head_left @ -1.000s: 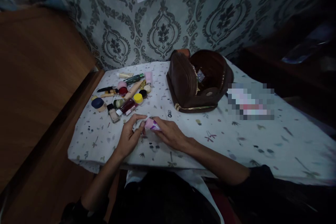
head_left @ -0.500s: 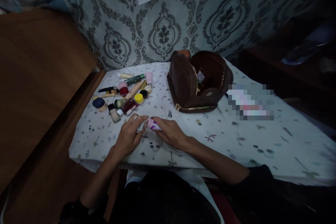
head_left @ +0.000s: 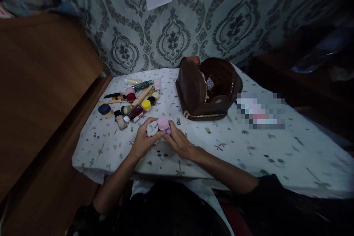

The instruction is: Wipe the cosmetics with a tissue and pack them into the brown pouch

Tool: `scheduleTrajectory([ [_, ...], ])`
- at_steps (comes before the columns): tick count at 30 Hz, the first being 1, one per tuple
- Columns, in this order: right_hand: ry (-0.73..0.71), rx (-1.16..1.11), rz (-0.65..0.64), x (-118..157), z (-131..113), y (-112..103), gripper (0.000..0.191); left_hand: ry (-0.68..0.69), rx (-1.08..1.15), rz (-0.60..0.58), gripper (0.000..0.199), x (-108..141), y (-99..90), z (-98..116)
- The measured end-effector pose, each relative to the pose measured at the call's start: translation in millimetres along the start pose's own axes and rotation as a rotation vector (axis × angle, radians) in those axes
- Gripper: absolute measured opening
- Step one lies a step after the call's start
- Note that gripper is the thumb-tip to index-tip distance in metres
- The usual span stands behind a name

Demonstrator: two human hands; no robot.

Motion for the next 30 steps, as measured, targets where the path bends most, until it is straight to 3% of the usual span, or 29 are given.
scheduleTrajectory([
  [4,-0.023,0.166,0.054,-3,4,-4,0.019,0.191,-0.208,0.003,0.027,0,-5.8,17],
  [7,-0.058,0.099,0.087,-6,3,-7,0.015,0.329,-0.484,0.002,0.026,5,-5.3,25],
  [10,-0.009,-0.106,0.097,-9,9,-7,0.031,0.329,-0.842,-0.052,0.032,10,0.5,13],
  [13,0.128,-0.348,0.005,-11,24,3,0.047,0.255,-1.006,-0.119,0.034,12,3.3,-7],
  [17,0.189,-0.462,-0.055,-12,36,12,0.037,0.228,-0.850,-0.127,0.029,15,0.0,-23],
  [21,0.199,-0.339,-0.002,-12,39,7,0.031,0.191,-0.554,0.013,0.019,16,-22.0,-27],
  [25,0.200,-0.268,-0.003,-13,35,4,0.025,0.098,-0.434,0.154,0.014,15,-45.7,-31],
  [27,0.205,-0.267,-0.010,-13,33,4,0.020,0.129,-0.430,0.166,0.013,16,-45.5,-28],
  [30,0.200,-0.248,-0.006,-14,32,4,0.017,0.236,-0.479,0.112,0.015,20,-28.8,-21],
])
Point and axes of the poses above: each hand's wrist, its own x-axis away from the middle knuckle, its own y-axis out of the palm, z = x × y, the point moved 7 cm from there along -x, towards the middle knuckle, and after that the axes turned 8 degrees about -x, right-handed, at the moved point
